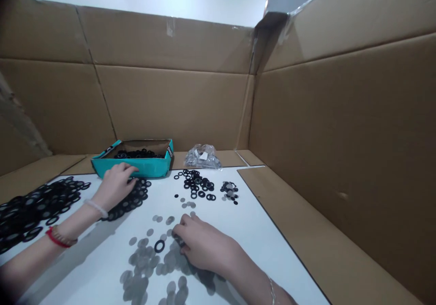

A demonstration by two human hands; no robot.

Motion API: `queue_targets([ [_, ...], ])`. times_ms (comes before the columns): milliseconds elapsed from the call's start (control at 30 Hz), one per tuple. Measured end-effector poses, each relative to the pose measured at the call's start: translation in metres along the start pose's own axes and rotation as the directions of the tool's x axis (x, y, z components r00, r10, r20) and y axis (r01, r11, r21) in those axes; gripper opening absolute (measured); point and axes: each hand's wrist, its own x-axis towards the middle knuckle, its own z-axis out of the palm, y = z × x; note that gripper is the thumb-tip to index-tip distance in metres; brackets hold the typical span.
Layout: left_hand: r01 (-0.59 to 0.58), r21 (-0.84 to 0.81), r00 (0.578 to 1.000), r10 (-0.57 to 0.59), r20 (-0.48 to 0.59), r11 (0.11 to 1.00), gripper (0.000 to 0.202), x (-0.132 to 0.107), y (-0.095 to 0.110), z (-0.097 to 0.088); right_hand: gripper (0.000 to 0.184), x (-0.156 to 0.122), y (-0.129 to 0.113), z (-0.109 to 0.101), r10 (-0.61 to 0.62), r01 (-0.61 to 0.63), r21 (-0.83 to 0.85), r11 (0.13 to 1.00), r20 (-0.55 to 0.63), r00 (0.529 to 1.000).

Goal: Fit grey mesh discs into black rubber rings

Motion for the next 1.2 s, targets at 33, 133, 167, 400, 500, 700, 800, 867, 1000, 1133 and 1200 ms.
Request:
queue_targets([
  [33, -0.054, 0.008, 0.998, 0.054, 0.014, 0.999, 0.023, 0.0, 0.012, 0.005, 0.019, 0.0, 0.0, 0.002, -0.014, 0.014, -0.018, 1.0, -0.008, 1.0],
  [133, -0.304, -0.022, 0.935, 0.303, 0.184, 0.952, 0.022, 0.004, 0.057, 0.026, 0.019, 0.003, 0.0, 0.008, -0.045, 0.044, -0.046, 0.998, -0.03, 0.999],
  [167, -0.324, -0.036, 0.923, 0.324, 0.208, 0.945, 0.019, 0.007, 0.071, 0.036, 0.019, 0.004, 0.0, 0.009, -0.054, 0.052, -0.045, 0.998, -0.043, 0.998],
  [400, -0.28, -0.13, 0.9, 0.307, 0.308, 0.951, 0.012, 0.042, 0.107, 0.085, 0.016, 0.007, -0.003, 0.013, -0.108, 0.118, 0.065, 0.991, -0.145, 0.984],
  [500, -0.232, -0.204, 0.904, 0.288, 0.317, 0.951, 0.011, 0.045, 0.104, 0.086, 0.01, 0.007, -0.006, 0.011, -0.119, 0.148, 0.158, 0.976, -0.178, 0.977],
  [700, -0.086, -0.372, 0.935, 0.204, 0.29, 0.924, 0.016, 0.036, 0.1, 0.069, 0.009, 0.011, -0.003, 0.002, -0.03, 0.118, 0.354, 0.928, -0.244, 0.969],
  [800, -0.008, -0.493, 0.94, 0.174, 0.293, 0.87, 0.021, 0.022, 0.096, 0.052, 0.012, 0.02, 0.003, 0.002, 0.036, 0.129, 0.473, 0.872, -0.325, 0.945],
  [867, 0.047, -0.567, 0.931, 0.169, 0.324, 0.822, 0.023, 0.004, 0.093, 0.037, 0.011, 0.028, 0.008, 0.004, 0.128, 0.125, 0.561, 0.818, -0.389, 0.912],
  [1000, 0.326, -0.686, 0.87, 0.078, 0.487, 0.65, 0.022, -0.04, 0.095, 0.009, 0.008, 0.041, 0.014, 0.01, 0.31, 0.141, 0.721, 0.678, -0.455, 0.835],
  [1133, 0.621, -0.73, 0.76, 0.007, 0.649, 0.283, 0.015, -0.067, 0.102, -0.003, 0.014, 0.046, 0.015, 0.017, 0.369, 0.156, 0.784, 0.601, -0.445, 0.816],
  [1200, 0.653, -0.743, 0.749, 0.02, 0.662, 0.146, 0.014, -0.071, 0.104, -0.003, 0.017, 0.047, 0.015, 0.02, 0.373, 0.163, 0.797, 0.582, -0.439, 0.817],
])
